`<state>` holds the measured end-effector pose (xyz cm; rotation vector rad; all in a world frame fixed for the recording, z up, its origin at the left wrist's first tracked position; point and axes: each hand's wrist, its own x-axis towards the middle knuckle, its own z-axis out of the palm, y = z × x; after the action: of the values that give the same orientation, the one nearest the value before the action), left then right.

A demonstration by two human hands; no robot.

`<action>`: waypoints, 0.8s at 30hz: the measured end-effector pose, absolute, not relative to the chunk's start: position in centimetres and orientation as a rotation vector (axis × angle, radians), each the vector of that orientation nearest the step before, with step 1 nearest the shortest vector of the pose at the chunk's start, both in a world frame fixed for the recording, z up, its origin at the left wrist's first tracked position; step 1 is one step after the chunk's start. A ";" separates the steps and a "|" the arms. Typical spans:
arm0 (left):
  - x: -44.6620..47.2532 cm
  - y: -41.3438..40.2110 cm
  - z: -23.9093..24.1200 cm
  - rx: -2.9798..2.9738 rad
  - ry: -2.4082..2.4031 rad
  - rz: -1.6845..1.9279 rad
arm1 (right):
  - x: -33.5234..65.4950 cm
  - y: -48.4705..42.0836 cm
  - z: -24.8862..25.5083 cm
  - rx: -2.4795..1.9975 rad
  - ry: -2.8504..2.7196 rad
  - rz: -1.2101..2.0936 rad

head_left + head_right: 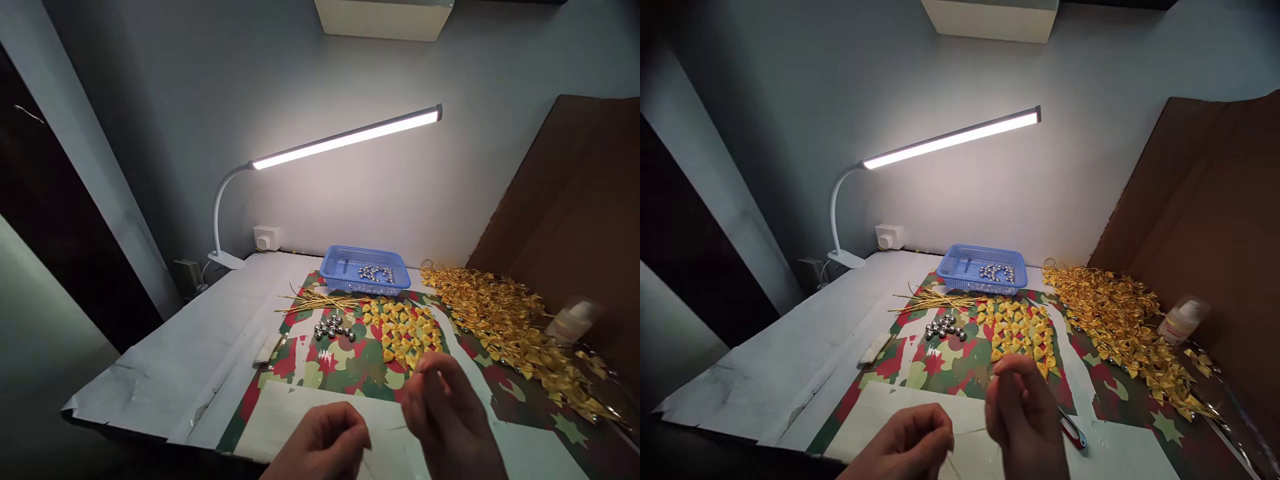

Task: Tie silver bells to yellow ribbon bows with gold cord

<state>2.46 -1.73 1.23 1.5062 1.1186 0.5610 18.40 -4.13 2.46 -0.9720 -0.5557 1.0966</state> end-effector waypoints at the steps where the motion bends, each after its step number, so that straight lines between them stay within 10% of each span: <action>1: 1.4 -1.0 0.9 1.566 1.214 0.614 | 19.0 -4.1 2.2 -0.938 -0.493 1.121; 16: -7.1 4.8 -1.5 2.167 2.059 0.726 | 18.7 -4.2 0.9 -0.944 -0.437 1.395; 24: -4.8 4.1 -1.2 2.064 1.617 0.978 | 19.2 -2.1 -2.0 -1.322 -1.300 0.748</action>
<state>-4.81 4.14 -1.20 2.0642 1.6175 0.9780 19.19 -2.14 -1.95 -1.3217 -1.3004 0.7477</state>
